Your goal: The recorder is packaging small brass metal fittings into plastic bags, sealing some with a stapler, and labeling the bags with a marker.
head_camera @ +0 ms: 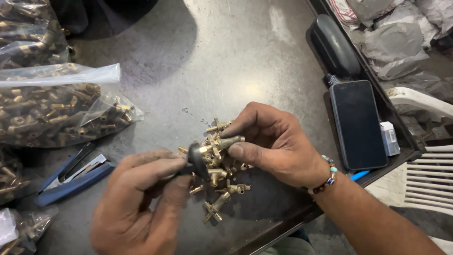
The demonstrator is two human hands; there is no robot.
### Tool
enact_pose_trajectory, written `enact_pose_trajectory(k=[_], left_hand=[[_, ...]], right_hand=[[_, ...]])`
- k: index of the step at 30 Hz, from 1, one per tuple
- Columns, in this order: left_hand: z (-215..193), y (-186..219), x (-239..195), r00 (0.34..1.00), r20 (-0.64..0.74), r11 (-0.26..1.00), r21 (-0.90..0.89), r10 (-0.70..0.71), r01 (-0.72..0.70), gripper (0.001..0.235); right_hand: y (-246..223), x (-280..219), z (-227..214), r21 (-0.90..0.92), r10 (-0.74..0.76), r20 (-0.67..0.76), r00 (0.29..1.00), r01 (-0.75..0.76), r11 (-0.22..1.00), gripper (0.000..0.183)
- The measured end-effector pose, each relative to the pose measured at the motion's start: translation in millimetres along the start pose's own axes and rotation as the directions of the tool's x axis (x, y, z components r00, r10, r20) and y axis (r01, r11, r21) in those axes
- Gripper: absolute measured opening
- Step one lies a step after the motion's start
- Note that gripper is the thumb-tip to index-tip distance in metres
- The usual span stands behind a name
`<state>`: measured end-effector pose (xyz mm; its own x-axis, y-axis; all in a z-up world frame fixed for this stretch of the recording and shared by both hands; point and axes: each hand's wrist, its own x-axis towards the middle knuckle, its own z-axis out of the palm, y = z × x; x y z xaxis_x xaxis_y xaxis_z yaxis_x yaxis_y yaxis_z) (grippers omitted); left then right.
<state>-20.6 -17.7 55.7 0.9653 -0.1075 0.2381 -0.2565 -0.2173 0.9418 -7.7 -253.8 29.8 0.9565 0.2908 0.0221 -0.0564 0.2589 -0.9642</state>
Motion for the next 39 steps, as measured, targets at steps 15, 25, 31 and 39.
enact_pose_trajectory(k=[15,25,31,39], left_hand=[[-0.7,-3.7,5.3,0.999,0.043,0.998,0.055,0.034,-0.036,0.020],[-5.9,-47.9,5.5,0.825,0.252,0.727,-0.390,-0.506,0.565,0.024],[0.7,-27.0,7.5,0.898,0.237,0.799,-0.411,-0.371,0.438,0.031],[-0.5,-9.0,5.4,0.969,0.063,0.946,0.211,0.240,-0.248,0.027]], right_hand=[[2.7,0.1,0.1,-0.164,-0.096,0.074,0.993,0.107,0.981,0.019],[-7.3,5.5,9.1,-0.713,-0.388,0.246,0.888,0.437,0.548,0.023],[-8.0,3.9,10.3,-0.761,-0.342,0.106,0.934,0.297,0.576,0.023],[-1.9,-2.5,5.6,-0.259,-0.059,0.005,0.998,0.058,0.964,0.017]])
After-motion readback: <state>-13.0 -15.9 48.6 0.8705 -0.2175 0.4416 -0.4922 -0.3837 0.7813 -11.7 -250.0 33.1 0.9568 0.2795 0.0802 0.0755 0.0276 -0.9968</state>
